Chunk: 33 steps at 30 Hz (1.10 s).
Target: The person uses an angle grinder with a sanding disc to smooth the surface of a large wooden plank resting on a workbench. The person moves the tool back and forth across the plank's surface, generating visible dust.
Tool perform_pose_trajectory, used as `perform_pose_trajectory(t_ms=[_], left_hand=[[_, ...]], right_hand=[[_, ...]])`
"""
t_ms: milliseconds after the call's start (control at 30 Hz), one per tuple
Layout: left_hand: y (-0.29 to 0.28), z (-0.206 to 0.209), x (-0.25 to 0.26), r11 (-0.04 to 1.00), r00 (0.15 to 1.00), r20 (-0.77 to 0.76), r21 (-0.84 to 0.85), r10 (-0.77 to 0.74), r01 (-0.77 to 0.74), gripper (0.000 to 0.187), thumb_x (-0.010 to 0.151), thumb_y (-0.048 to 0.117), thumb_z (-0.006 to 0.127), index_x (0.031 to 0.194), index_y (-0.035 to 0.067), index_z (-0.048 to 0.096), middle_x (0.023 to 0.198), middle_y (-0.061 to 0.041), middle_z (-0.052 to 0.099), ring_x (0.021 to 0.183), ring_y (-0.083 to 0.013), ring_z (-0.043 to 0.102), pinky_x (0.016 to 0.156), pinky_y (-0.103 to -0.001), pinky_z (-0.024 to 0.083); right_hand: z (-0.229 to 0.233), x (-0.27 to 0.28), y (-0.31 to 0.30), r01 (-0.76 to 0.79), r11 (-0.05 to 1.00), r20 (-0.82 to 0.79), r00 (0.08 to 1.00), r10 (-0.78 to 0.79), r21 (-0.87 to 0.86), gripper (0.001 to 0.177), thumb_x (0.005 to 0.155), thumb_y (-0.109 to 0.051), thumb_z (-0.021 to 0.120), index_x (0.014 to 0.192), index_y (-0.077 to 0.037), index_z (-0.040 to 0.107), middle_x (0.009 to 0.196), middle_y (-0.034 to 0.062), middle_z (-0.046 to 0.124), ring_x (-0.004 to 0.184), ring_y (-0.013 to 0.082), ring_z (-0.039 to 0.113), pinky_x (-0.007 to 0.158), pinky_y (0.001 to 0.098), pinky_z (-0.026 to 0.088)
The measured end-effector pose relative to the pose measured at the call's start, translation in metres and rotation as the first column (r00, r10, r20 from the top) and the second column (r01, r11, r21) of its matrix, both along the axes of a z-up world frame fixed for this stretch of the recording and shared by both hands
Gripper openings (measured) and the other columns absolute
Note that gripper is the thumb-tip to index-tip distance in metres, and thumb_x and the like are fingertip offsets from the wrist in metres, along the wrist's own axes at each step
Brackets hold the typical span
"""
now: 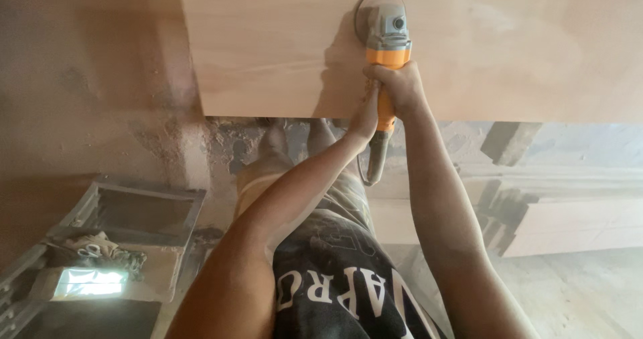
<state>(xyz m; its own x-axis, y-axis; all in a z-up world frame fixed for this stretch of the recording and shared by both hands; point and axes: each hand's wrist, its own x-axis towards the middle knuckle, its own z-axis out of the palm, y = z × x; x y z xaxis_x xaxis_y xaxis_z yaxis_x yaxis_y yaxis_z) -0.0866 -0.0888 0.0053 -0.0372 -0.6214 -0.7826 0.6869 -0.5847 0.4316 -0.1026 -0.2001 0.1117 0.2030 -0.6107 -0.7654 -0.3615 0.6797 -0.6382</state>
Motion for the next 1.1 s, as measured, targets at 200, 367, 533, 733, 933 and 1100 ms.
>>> perform_pose_trajectory(t_ms=[200,367,533,733,933,1100], left_hand=[[0.027,-0.017,0.037,0.982,0.974,0.131,0.027,0.184,-0.189,0.086,0.102,0.07,0.032,0.15,0.0,0.044,0.135,-0.015,0.061,0.12,-0.0225,0.061,0.096,-0.037,0.053],[0.068,-0.034,0.08,0.978,0.979,0.061,0.073,0.193,-0.197,0.085,0.103,0.068,0.028,0.158,0.004,0.034,0.145,-0.017,0.049,0.128,-0.0253,0.05,0.103,-0.038,0.044],[0.09,-0.04,0.101,0.917,0.924,0.155,0.151,0.348,-0.371,0.081,0.102,0.065,0.033,0.161,0.01,0.029,0.157,-0.007,0.044,0.139,-0.0196,0.046,0.109,-0.034,0.042],[0.085,-0.005,0.099,0.84,0.849,-0.047,0.184,0.526,-0.51,0.078,0.102,0.065,0.03,0.158,0.011,0.034,0.146,-0.006,0.051,0.131,-0.0198,0.054,0.107,-0.034,0.047],[0.056,0.016,0.014,0.876,0.91,-0.005,0.272,0.415,-0.398,0.076,0.101,0.067,0.029,0.157,0.016,0.029,0.14,-0.001,0.053,0.128,-0.0141,0.056,0.106,-0.031,0.048],[0.011,-0.003,-0.121,0.973,0.988,0.022,0.17,0.154,-0.156,0.079,0.101,0.068,0.036,0.151,0.007,0.042,0.137,-0.007,0.058,0.121,-0.0172,0.061,0.098,-0.033,0.051]], right_hand=[[-0.019,0.049,0.02,-0.152,0.987,-0.143,0.979,0.145,-0.044,0.03,0.073,-0.017,0.085,0.096,-0.002,0.072,0.083,0.0053,0.072,0.071,0.016,0.07,0.063,0.0324,0.06],[-0.029,0.097,0.043,-0.272,0.961,-0.189,0.947,0.261,-0.038,0.037,0.07,-0.024,0.087,0.097,-0.001,0.073,0.083,0.0066,0.074,0.071,0.0165,0.072,0.064,0.0325,0.061],[-0.025,0.133,0.06,-0.443,0.894,-0.285,0.867,0.41,-0.061,0.05,0.065,-0.037,0.09,0.098,-0.002,0.075,0.086,0.0078,0.077,0.073,0.0169,0.073,0.066,0.0339,0.06],[-0.007,0.128,0.056,-0.505,0.863,-0.264,0.836,0.481,-0.025,0.051,0.059,-0.038,0.088,0.096,-0.005,0.077,0.085,0.0082,0.079,0.077,0.0195,0.077,0.072,0.0335,0.061],[0.004,0.032,0.031,-0.491,0.871,-0.316,0.828,0.463,-0.013,0.05,0.062,-0.038,0.088,0.095,-0.004,0.075,0.085,0.0093,0.078,0.078,0.0205,0.076,0.074,0.0345,0.059],[0.003,-0.125,-0.007,-0.233,0.97,-0.229,0.95,0.212,-0.068,0.038,0.068,-0.028,0.085,0.094,-0.002,0.074,0.083,0.0077,0.075,0.074,0.0179,0.072,0.068,0.0341,0.059]])
